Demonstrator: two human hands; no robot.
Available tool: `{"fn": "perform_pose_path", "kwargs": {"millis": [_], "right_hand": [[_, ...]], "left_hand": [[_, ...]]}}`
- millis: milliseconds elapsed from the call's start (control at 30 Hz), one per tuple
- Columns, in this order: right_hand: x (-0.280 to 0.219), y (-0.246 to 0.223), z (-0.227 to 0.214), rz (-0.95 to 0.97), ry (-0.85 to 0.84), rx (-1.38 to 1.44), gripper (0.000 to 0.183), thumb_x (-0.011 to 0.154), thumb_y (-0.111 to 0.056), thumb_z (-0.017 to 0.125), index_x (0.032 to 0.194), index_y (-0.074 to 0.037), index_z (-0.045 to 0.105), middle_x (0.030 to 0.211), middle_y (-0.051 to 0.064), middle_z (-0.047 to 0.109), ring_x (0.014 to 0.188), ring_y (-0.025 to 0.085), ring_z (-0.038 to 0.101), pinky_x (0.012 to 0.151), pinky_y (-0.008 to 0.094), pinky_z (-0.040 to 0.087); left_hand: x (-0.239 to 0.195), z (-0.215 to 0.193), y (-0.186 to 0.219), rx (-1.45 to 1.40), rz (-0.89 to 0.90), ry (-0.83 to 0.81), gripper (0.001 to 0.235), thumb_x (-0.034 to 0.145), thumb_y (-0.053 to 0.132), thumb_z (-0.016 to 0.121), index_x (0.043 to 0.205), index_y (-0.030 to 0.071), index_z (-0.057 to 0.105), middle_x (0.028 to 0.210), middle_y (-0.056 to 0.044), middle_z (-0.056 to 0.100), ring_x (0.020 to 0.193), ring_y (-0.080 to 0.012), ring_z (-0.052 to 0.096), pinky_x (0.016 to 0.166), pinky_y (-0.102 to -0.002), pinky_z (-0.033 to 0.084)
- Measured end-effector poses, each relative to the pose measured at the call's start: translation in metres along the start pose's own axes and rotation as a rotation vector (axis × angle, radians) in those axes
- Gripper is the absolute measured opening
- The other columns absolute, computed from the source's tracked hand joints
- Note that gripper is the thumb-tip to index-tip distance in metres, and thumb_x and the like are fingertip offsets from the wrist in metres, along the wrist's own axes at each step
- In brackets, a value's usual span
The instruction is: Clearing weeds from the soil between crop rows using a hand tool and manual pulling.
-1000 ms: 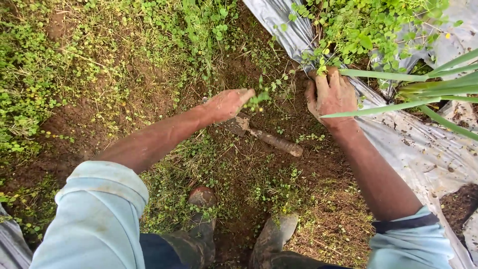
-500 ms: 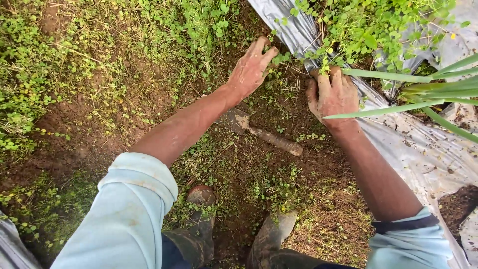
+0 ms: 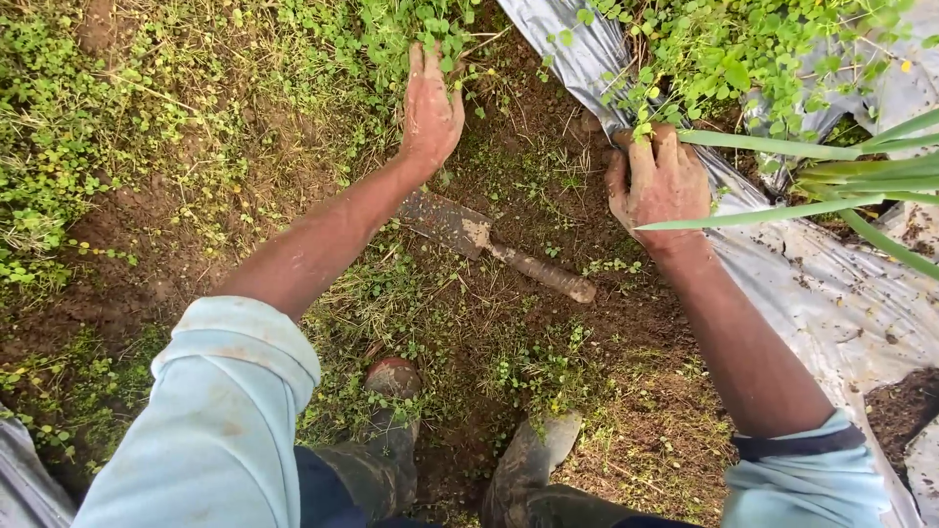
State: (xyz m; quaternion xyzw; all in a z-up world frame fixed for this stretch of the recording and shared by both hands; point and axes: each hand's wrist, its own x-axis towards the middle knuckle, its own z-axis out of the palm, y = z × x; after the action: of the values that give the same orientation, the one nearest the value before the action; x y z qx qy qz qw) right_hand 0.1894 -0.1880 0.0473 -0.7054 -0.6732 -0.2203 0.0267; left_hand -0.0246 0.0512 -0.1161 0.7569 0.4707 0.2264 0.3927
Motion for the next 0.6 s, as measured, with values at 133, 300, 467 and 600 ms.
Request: {"fn": "perform_pose_path", "kwargs": {"millis": [133, 300, 467, 600], "right_hand": [[0.000, -0.001, 0.000, -0.002, 0.001, 0.015, 0.015, 0.108, -0.028, 0.062, 0.117, -0.016, 0.061, 0.103, 0.008, 0.055, 0.068, 0.013, 0.056, 0.051, 0.024, 0.050], [-0.001, -0.002, 0.002, 0.022, -0.027, -0.030, 0.015, 0.108, -0.030, 0.060, 0.110, -0.015, 0.061, 0.105, 0.011, 0.062, 0.068, 0.015, 0.060, 0.050, 0.026, 0.052], [-0.001, -0.002, 0.000, 0.005, -0.011, 0.015, 0.015, 0.105, -0.029, 0.059, 0.110, -0.015, 0.061, 0.102, 0.010, 0.059, 0.068, 0.018, 0.064, 0.056, 0.029, 0.056], [-0.007, 0.003, 0.012, -0.005, 0.009, 0.027, 0.013, 0.102, -0.029, 0.060, 0.110, -0.020, 0.063, 0.100, 0.008, 0.059, 0.069, 0.018, 0.069, 0.063, 0.031, 0.060]], "left_hand": [[0.012, 0.026, 0.020, 0.118, -0.067, 0.001, 0.105, 0.095, 0.085, 0.036, 0.162, 0.013, -0.003, 0.169, -0.032, 0.007, 0.157, -0.0500, 0.020, 0.102, -0.044, 0.063], [0.008, -0.015, 0.063, -0.418, -0.456, -0.159, 0.041, 0.103, 0.048, 0.037, 0.096, 0.016, 0.061, 0.066, 0.006, 0.055, 0.053, -0.0050, 0.049, 0.042, -0.020, 0.040], [-0.014, -0.030, 0.027, -0.086, -0.074, -0.375, 0.028, 0.107, 0.029, 0.045, 0.123, 0.013, 0.061, 0.096, -0.007, 0.065, 0.056, -0.0098, 0.062, 0.039, -0.020, 0.049], [-0.087, -0.073, 0.042, 0.611, 0.517, -0.783, 0.018, 0.107, 0.012, 0.039, 0.114, 0.013, 0.056, 0.135, -0.020, 0.066, 0.061, -0.0127, 0.065, 0.042, -0.024, 0.047]]}}
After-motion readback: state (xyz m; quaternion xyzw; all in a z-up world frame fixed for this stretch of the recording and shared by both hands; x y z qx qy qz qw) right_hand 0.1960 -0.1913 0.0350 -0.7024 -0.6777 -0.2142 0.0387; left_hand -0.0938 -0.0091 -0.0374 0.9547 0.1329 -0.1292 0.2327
